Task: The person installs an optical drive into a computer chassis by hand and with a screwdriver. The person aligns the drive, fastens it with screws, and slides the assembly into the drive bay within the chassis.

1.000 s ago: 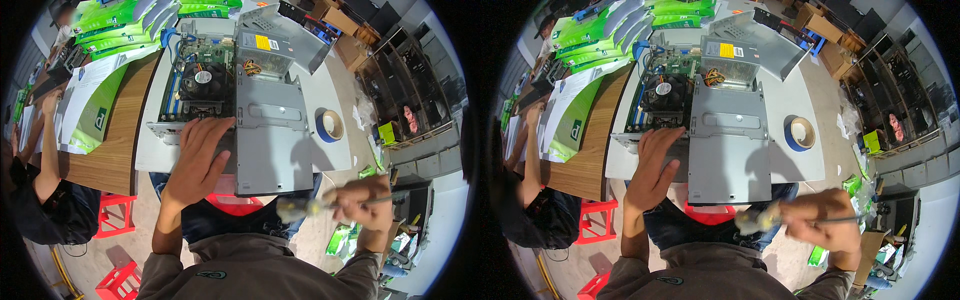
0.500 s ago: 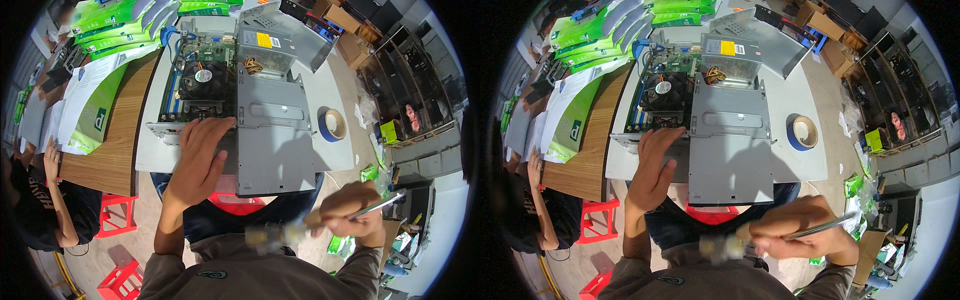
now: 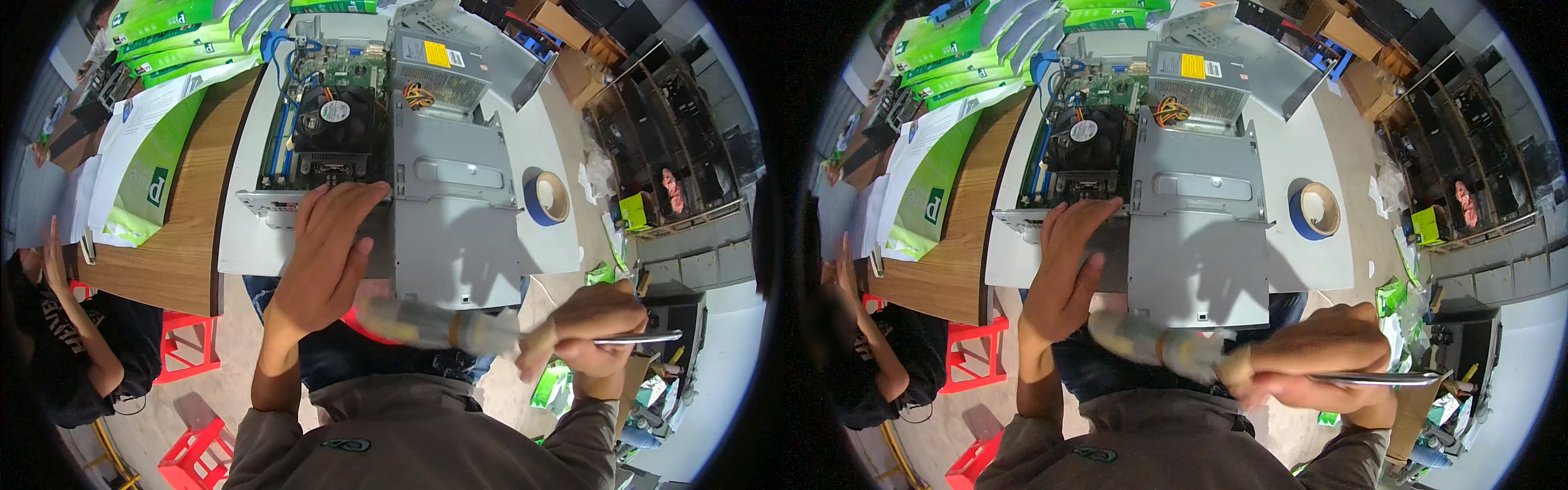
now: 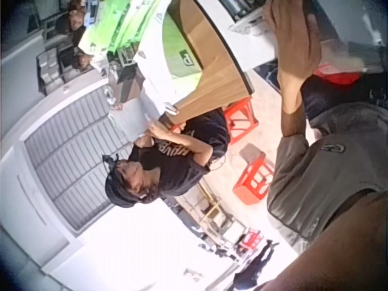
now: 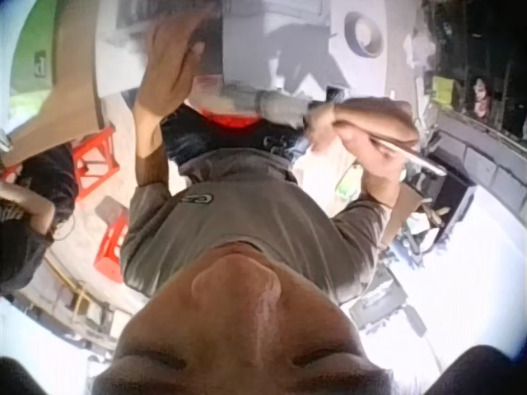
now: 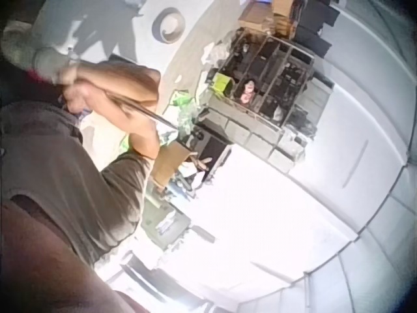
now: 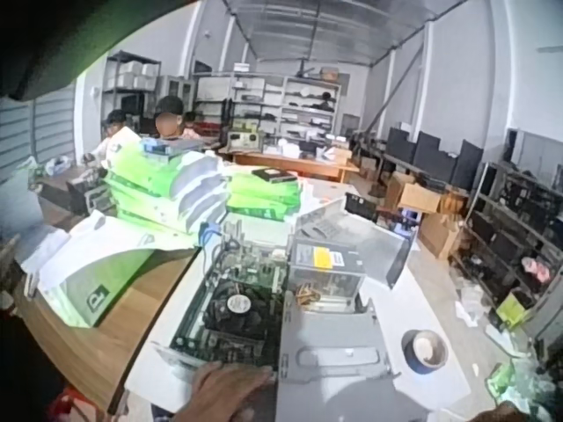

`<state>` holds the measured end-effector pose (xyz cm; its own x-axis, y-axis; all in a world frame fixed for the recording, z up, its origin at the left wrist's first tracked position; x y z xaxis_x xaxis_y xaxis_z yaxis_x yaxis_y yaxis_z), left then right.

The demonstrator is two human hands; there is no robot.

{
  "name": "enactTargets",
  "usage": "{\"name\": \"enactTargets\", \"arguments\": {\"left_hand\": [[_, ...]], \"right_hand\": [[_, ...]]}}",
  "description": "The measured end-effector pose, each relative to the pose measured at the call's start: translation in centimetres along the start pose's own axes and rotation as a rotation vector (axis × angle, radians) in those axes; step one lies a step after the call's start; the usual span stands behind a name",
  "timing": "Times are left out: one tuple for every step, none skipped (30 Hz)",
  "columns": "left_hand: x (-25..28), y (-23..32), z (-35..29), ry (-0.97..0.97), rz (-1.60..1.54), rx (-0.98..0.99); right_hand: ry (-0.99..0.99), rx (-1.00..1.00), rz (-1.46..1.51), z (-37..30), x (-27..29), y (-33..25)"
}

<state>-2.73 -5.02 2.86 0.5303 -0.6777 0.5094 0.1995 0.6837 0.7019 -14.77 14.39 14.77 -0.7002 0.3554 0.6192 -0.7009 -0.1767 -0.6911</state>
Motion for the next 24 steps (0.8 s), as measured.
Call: {"name": "enactTargets", "arguments": {"left_hand": [[0.1, -0.1, 0.0, 0.000, -0.006, 0.002], [0.2, -0.1, 0.0, -0.007, -0.007, -0.001], [0.1, 0.0, 0.0, -0.016, -0.011, 0.000], [0.0, 0.1, 0.0, -0.035, -0.013, 0.006], [-0.3, 0.3, -0.1, -0.053, -0.015, 0.011], [-0.4, 0.5, -0.1, -0.061, -0.021, 0.021], [-0.9, 0.8, -0.2, -0.100, 0.028, 0.026], [-1.4, 1.2, -0.3, -0.132, 0.069, 0.036], [-1.8, 1.6, -0.4, -0.172, 0.107, 0.029], [-2.0, 1.6, -0.3, -0.185, 0.149, 0.058], [-2.2, 1.7, -0.2, -0.202, 0.188, 0.071], [-2.4, 1.8, -0.1, -0.214, 0.231, 0.082], [-2.5, 1.8, 0.0, -0.234, 0.247, 0.089], [-2.5, 1.9, 0.1, -0.255, 0.264, 0.098], [-2.5, 2.0, 0.2, -0.270, 0.293, 0.113], [-2.5, 1.9, 0.3, -0.285, 0.298, 0.140], [-2.5, 1.9, 0.3, -0.295, 0.311, 0.172], [-2.5, 1.8, 0.4, -0.308, 0.326, 0.203], [-2.4, 2.0, 0.5, -0.310, 0.339, 0.200], [-2.4, 2.1, 0.7, -0.316, 0.355, 0.193], [-2.4, 2.2, 0.9, -0.311, 0.373, 0.171], [-2.4, 2.2, 1.0, -0.321, 0.353, 0.172], [-2.4, 2.2, 1.2, -0.323, 0.334, 0.158], [-2.3, 2.2, 1.4, -0.314, 0.320, 0.133]], "right_hand": [[0.009, -0.072, 0.151, -0.5, -0.4, 0.8], [0.065, -0.090, 0.202, -1.0, 0.2, 1.1], [0.156, -0.095, 0.281, -1.6, 0.9, 1.3], [0.205, -0.133, 0.330, -2.3, 1.3, 1.6], [0.205, -0.127, 0.330, -2.9, 1.5, 1.6], [0.168, -0.155, 0.282, -3.4, 1.6, 1.8], [0.144, -0.150, 0.274, -3.9, 1.5, 2.0], [0.109, -0.140, 0.231, -4.3, 1.4, 2.0], [0.051, -0.115, 0.206, -4.5, 1.2, 2.3], [-0.026, -0.103, 0.165, -4.7, 0.6, 2.8], [-0.120, -0.073, 0.131, -4.7, 0.3, 3.2], [-0.130, -0.055, 0.153, -4.9, 0.0, 3.5], [-0.180, -0.077, 0.199, -4.9, -0.4, 4.2], [-0.166, -0.086, 0.266, -4.7, -0.5, 4.8], [-0.225, -0.136, 0.315, -4.6, -0.8, 5.3], [-0.273, -0.134, 0.250, -4.5, -1.3, 5.4], [-0.248, -0.111, 0.216, -4.1, -0.9, 5.2], [-0.297, -0.109, 0.154, -3.9, -1.3, 5.0], [-0.424, -0.092, 0.171, -3.8, -1.6, 4.5], [-0.427, -0.030, 0.110, -3.4, -1.3, 3.6], [-0.461, 0.006, 0.018, -3.3, -1.4, 3.0], [-0.495, 0.020, -0.081, -3.1, -1.8, 2.7], [-0.444, -0.042, 0.052, -2.8, -1.9, 2.4], [-0.533, -0.009, 0.086, -3.0, -2.9, 1.9]]}}
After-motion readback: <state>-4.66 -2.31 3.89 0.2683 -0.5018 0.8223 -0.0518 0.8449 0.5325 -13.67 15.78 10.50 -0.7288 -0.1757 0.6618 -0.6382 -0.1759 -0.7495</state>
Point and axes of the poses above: each hand's wrist, its own z-axis towards the middle knuckle, its own x-axis out of the back of the hand, y = z × x, the point moved 7 cm from there along z, towards the middle knuckle, and after that the axes turned 10 degrees about -z, right-handed, at the moved point
